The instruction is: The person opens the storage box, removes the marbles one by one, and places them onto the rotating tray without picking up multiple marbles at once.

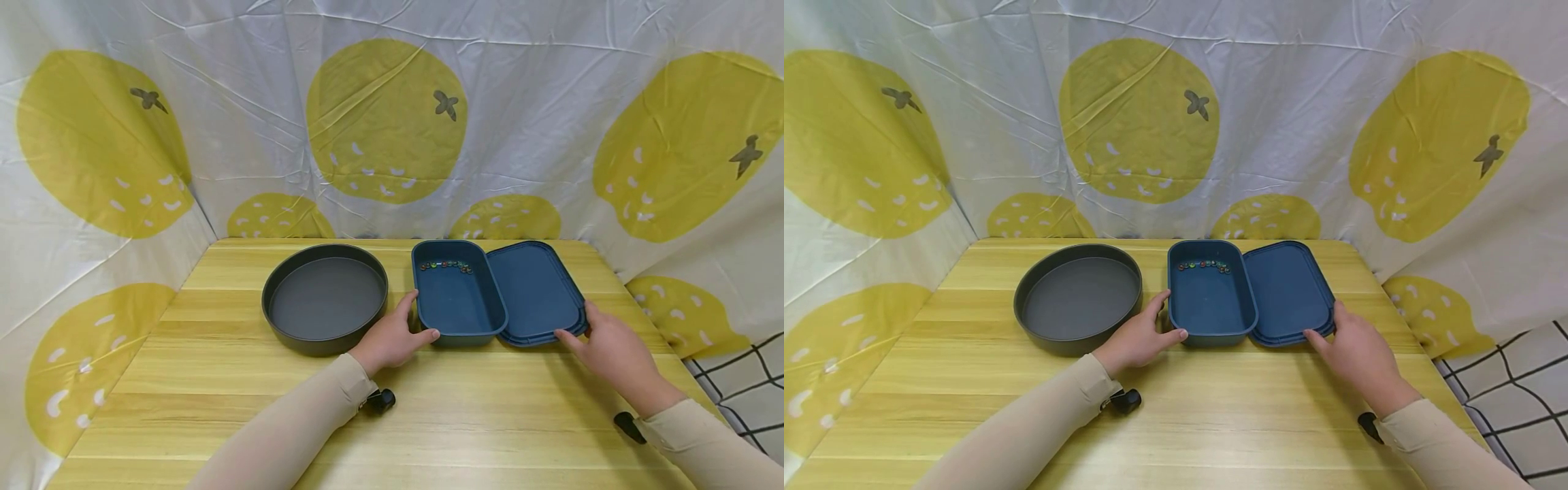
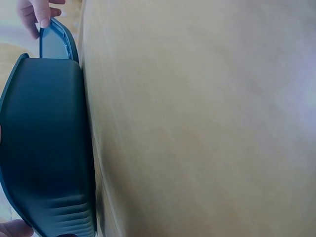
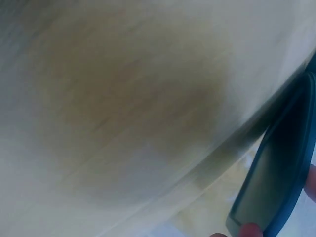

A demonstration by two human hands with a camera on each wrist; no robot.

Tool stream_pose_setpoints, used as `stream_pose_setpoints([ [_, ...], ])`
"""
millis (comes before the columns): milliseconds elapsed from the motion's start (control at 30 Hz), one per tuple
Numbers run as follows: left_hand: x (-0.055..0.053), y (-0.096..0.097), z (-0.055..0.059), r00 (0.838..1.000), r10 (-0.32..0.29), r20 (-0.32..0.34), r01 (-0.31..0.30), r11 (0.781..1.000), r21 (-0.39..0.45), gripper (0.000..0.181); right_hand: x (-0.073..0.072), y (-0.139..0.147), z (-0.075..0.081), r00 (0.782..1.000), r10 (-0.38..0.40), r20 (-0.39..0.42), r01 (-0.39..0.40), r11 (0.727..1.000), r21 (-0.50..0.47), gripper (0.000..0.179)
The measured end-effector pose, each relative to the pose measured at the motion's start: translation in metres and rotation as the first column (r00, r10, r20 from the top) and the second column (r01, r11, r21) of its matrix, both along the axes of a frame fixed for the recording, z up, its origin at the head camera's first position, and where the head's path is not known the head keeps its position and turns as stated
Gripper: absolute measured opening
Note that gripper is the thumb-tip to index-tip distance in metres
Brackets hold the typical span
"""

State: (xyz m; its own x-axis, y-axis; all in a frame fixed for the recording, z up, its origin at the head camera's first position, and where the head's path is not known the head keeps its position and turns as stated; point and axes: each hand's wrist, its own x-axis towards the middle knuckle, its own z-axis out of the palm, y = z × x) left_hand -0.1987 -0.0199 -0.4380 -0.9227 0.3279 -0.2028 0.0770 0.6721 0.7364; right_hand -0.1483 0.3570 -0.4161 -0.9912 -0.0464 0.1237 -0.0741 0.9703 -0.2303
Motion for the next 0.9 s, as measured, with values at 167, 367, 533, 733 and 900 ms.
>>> stream_pose_setpoints([
  [167,0.000,-0.001,0.001,1.000,-0.004,0.002,0.004,1.000,0.001,0.095,0.000,0.002,-0.002,0.998,-0.019,0.054,0.017,1.000,0.022,0.093],
  [367,0.001,-0.001,0.002,1.000,-0.003,0.003,0.003,1.000,-0.010,0.095,0.001,0.005,-0.006,0.995,-0.026,0.098,0.022,0.999,0.045,0.090],
  [533,0.001,0.000,0.003,1.000,0.000,0.004,0.000,1.000,-0.012,0.095,0.002,0.006,-0.007,0.986,-0.021,0.166,0.015,0.999,0.038,0.088],
  [733,0.001,-0.001,0.004,1.000,-0.003,0.010,0.003,1.000,-0.009,0.095,0.001,0.006,-0.002,0.979,-0.006,0.206,-0.002,0.999,0.040,0.087],
  [900,0.002,-0.001,0.007,1.000,-0.008,0.019,0.009,0.999,-0.032,0.093,-0.002,0.005,0.007,0.977,-0.007,0.213,-0.002,0.999,0.040,0.086],
])
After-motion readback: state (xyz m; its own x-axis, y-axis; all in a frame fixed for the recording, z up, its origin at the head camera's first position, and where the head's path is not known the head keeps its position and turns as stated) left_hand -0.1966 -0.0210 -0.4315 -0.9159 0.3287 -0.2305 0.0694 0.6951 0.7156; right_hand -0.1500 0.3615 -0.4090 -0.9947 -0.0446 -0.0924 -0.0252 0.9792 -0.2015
